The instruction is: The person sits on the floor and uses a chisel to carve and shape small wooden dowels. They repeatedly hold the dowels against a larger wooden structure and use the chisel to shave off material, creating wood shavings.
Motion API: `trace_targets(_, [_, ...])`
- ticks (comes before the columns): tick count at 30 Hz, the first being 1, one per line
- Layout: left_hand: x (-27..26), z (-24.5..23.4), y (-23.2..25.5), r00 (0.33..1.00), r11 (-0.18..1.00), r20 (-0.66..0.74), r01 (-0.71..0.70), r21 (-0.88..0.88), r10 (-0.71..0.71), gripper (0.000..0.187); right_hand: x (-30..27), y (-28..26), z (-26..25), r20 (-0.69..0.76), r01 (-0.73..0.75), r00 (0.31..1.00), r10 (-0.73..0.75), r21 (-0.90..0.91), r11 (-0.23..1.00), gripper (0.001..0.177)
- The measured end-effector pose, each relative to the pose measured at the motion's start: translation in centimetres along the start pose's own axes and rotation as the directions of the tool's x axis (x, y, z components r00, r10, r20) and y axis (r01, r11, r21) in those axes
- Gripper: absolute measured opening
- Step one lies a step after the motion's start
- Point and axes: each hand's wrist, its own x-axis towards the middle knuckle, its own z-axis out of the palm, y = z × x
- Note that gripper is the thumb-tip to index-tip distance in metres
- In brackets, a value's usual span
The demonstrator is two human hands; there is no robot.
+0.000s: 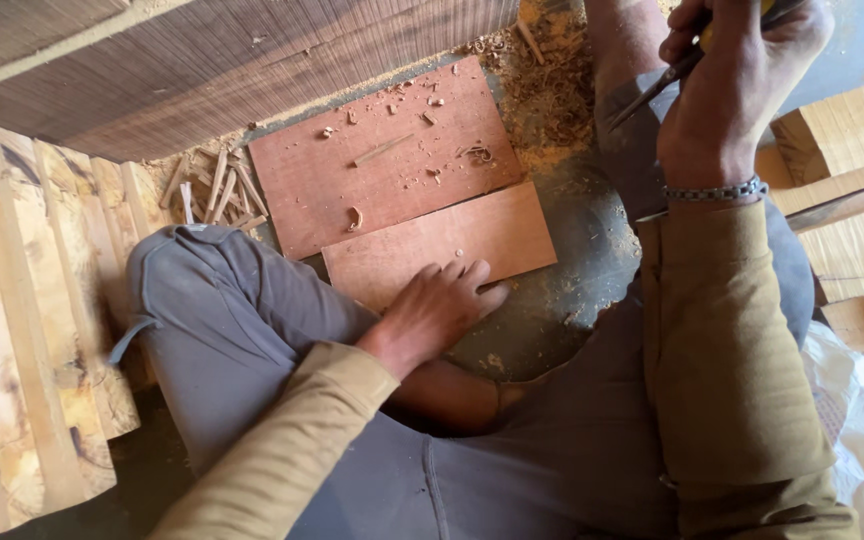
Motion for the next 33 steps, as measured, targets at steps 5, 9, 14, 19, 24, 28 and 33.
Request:
trace_targets(5, [0.1, 0.5, -1.0, 0.997, 0.985, 0.053, -0.071, 0.16, 0.063, 0.016, -0.7, -0.1, 0.0, 0.02, -0.002, 1.0, 0.003, -0.033, 0.999, 0.038])
trace_targets(9, [0.1, 0.8, -1.8, 0.989, 0.988, 0.104, -0.114, 0.108, 0.103, 0.013, -0.6, 0.2, 0.0, 0.039, 0.005, 0.999, -0.002, -0.078, 0.997, 0.042])
trace_targets(14, [-0.3, -0.1, -2.0, 1.0, 0.971, 0.029, 0.003, -0.238, 0.004, 0.024, -1.0, -0.2, 0.6, 0.01, -0.047, 0.999, 0.048, -0.095, 0.994, 0.048])
trace_targets(19, [0.9, -1.8, -4.8, 0.849, 0.297, 0.155, 0.34, -0.892, -0.505, 0.012, -1.2, -0.3, 1.0, 0.011, -0.071, 0.997, 0.073, -0.117, 0.991, 0.047])
trace_targets(24, [0.4, -3.0, -8.0, 0.793, -0.006, 0.032, 0.035, -0.999, -0.608, 0.013, -1.6, -0.4, 2.5, 0.043, -0.118, 0.991, 0.126, -0.155, 0.981, 0.042])
trace_targets(28, [0.5, -3.2, -8.6, 0.766, -0.031, 0.019, -0.001, -1.0, -0.643, 0.012, -2.2, -0.7, 3.6, 0.089, -0.183, 0.976, 0.197, -0.148, 0.972, 0.039])
trace_targets(33, [0.8, -4.4, -9.1, 0.777, -0.112, 0.024, -0.06, -0.992, -0.629, 0.014, -2.9, -0.8, 5.5, 0.105, -0.29, 0.948, 0.299, -0.094, 0.952, 0.035])
